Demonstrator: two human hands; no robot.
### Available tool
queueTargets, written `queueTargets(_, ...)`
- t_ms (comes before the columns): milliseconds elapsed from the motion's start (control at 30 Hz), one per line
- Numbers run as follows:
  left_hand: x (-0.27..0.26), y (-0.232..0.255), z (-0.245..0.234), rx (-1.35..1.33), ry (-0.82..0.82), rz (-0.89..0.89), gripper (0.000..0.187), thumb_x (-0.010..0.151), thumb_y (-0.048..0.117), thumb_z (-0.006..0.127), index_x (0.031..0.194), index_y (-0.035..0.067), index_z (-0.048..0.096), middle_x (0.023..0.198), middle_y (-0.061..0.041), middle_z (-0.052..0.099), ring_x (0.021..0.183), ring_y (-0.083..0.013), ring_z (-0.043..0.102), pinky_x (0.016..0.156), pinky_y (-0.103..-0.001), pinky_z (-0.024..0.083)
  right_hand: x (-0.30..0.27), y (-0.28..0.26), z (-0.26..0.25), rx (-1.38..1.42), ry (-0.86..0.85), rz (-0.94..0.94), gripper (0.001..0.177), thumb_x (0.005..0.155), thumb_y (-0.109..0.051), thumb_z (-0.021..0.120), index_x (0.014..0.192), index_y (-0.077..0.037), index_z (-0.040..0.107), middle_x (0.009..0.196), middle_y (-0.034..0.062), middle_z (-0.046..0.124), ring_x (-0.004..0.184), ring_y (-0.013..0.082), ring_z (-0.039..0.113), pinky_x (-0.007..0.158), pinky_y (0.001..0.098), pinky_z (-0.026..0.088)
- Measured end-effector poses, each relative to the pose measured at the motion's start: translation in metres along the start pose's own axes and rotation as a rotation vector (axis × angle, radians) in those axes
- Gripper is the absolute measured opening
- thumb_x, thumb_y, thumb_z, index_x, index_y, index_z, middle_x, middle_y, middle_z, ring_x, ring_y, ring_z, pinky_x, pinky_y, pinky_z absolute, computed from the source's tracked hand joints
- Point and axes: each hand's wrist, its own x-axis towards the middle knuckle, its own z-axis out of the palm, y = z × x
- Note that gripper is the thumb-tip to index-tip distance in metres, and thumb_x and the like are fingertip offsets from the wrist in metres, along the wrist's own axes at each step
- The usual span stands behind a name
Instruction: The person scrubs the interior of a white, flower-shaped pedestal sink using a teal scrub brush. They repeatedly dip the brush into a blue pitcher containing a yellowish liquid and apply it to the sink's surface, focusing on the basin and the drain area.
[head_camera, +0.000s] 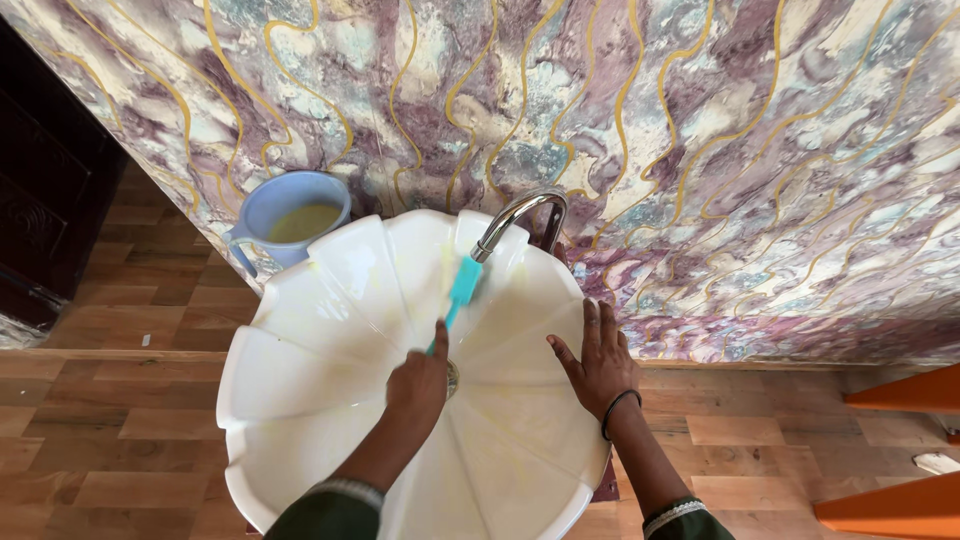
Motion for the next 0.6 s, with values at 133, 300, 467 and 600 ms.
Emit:
queueTargets(133,0.043,0.030,-0.009,0.004,0.016,-0.017,0.086,0.095,0.010,0.057,0.165,0.003,0.007,0.096,-0.025,0.067,0.075,-0.0329,0.073,0.059,-0.041,0.062,0.004,-0.001,-0.006,0.003,-0.010,0.018,0.094,0.091,-0.072,0.044,0.159,-0.011,0.024,0.165,0.0189,0.026,0.143,0.0412,0.038,0.107,0.0504,0.044)
queueTargets(300,-0.023,-0.012,0.016,0.003,0.092,0.034,0.077,0.097,0.008,0.054,0.163,0.017,0.016,0.093,-0.022,0.068,0.074,-0.0337,0.074,0.059,-0.042,0.062,0.003,-0.001,-0.005,0.022,0.045,-0.035,0.093,0.092,-0.072,0.044,0.158,-0.009,0.025,0.163,0.0208,0.027,0.145,0.0417,0.036,0.108,0.0503,0.042)
queueTargets(467,-0.044,-0.019,0.021,-0.008,-0.071,-0.013,0.077,0.098,0.007,0.051,0.164,0.023,0.013,0.093,-0.021,0.066,0.075,-0.0344,0.072,0.060,-0.046,0.061,0.002,-0.001,-0.001,0.010,0.000,-0.005,0.094,0.092,-0.072,0.042,0.158,-0.009,0.024,0.163,0.0207,0.027,0.144,0.0418,0.036,0.108,0.0494,0.043)
queueTargets(600,0.022,0.021,-0.007,-0.009,-0.007,-0.051,0.089,0.094,0.003,0.058,0.166,0.008,0.006,0.098,-0.020,0.067,0.076,-0.0317,0.074,0.061,-0.040,0.064,0.002,-0.007,-0.008,0.011,-0.014,0.011,0.093,0.092,-0.072,0.043,0.159,-0.010,0.023,0.163,0.0204,0.027,0.143,0.0417,0.037,0.108,0.0494,0.043)
